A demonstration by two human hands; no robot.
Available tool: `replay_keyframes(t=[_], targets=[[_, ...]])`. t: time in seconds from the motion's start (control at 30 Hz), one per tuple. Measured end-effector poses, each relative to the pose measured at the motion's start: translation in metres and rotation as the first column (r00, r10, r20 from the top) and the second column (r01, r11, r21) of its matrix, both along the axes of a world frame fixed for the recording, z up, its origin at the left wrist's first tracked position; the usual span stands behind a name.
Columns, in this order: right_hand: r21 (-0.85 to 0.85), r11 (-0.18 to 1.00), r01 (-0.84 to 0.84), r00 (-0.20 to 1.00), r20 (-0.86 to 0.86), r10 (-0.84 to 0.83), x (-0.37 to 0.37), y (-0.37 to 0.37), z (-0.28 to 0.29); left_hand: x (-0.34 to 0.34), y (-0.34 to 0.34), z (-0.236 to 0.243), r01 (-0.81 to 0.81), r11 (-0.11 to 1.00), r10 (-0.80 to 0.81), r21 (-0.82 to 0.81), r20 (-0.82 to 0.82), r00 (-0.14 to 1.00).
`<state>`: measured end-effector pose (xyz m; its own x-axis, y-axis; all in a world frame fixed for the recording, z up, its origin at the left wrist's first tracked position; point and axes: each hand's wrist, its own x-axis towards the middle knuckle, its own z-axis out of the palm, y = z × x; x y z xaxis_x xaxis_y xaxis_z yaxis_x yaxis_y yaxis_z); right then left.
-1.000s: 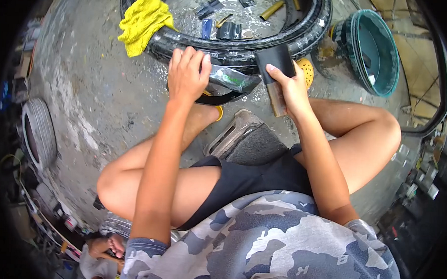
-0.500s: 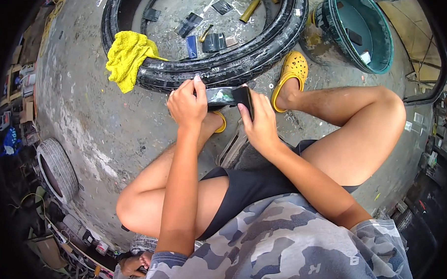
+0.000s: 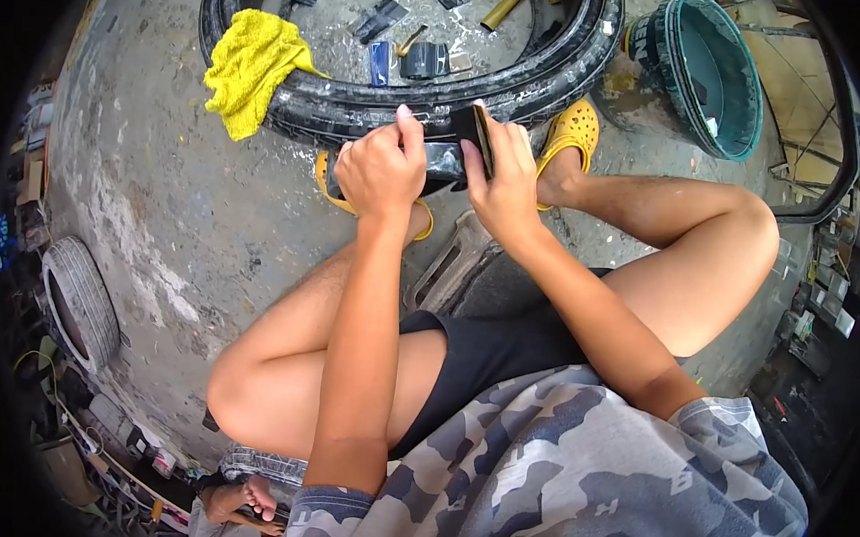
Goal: Sanding a black car fender/trim part with sandpaper and water.
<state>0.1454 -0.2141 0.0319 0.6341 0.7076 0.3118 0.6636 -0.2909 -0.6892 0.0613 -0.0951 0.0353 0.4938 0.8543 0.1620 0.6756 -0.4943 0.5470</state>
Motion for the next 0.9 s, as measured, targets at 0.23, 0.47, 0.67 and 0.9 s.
replay_keyframes(t=[0.23,0.47,0.67,0.9], targets=[[-0.01,1.0,0.001,0.996,0.086,0.0,0.005,-0.003,-0.009,0.002,0.001,-0.003,-0.011,0.998,0.013,0.057,-0.038,0.999],[-0.011,1.0,-0.012,1.0,0.022,0.012,-0.016,-0.03,-0.009,-0.001,0.0,-0.002,-0.002,0.999,0.004,0.042,-0.042,0.999],[-0.011,0.999,0.054,0.997,-0.053,-0.054,-0.033,-0.039,-0.002,-0.003,0.0,-0.002,0.008,0.997,-0.005,0.071,-0.047,0.999],[-0.046,0.999,-0.013,0.998,0.057,0.016,0.033,-0.014,0.02,0.004,0.004,0.009,0.02,0.984,-0.052,-0.18,-0.176,0.983]])
